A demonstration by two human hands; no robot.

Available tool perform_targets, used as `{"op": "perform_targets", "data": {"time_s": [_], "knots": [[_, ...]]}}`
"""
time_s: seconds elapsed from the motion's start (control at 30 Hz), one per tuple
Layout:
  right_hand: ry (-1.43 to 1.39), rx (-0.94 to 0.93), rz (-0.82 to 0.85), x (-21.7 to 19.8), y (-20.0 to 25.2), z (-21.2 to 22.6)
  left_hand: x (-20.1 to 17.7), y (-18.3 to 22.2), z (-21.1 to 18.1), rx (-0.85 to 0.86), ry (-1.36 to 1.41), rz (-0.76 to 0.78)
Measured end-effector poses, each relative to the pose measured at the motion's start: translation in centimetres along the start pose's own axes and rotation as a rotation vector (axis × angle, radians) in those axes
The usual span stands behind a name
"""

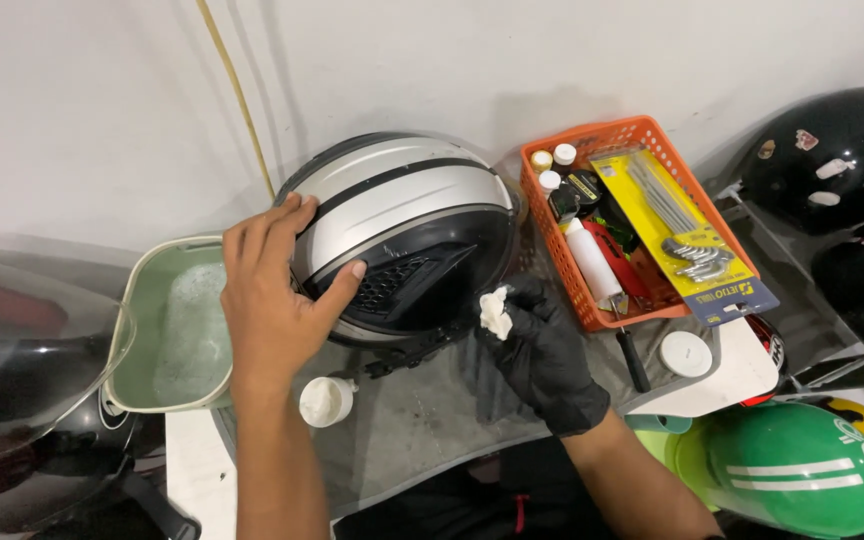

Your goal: The person applies a white substance from a small container onto a silver and black motorcycle helmet using a cloth. They rub the substance into the helmet's surface, focusing on the visor area and the top shell, then wipe the helmet with the cloth.

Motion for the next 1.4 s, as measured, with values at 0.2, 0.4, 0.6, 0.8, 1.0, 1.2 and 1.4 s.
{"op": "perform_targets", "data": {"time_s": [0.2,0.4,0.6,0.8,1.0,1.2,1.4], "knots": [[0.108,-0.091,-0.049,-2.5,0.2,4.7,0.1,0.0,-0.3,0.003,-0.003,0.004],[0.252,-0.291,-0.137,-9.8,1.8,11.1,-0.1,0.0,-1.1,0.116,-0.006,-0.043],[0.49,-0.472,-0.196,-10.7,5.5,14.5,-3.1,1.1,-4.0,0.255,0.113,-0.246],[0.657,-0.489,-0.125,-11.4,6.5,14.2,-5.1,8.2,-3.9,0.316,0.245,-0.458],[0.82,-0.472,-0.038,-9.7,7.3,11.8,-0.2,15.9,-6.4,0.084,0.398,-0.315],[0.981,-0.589,-0.048,-6.8,7.8,10.9,6.0,21.5,-6.1,-0.196,0.467,-0.037],[1.002,-0.544,-0.06,-6.8,8.0,9.9,5.4,21.8,-5.7,-0.172,0.43,0.001]]}}
Point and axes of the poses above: each hand's wrist, its own y-axis away from the middle knuckle, its own x-axis out of the palm, z = x × y, the point moved 10 cm from there along -y, towards the middle knuckle, and after that the axes turned 7 degrees about -z, right-handed, at the moved point
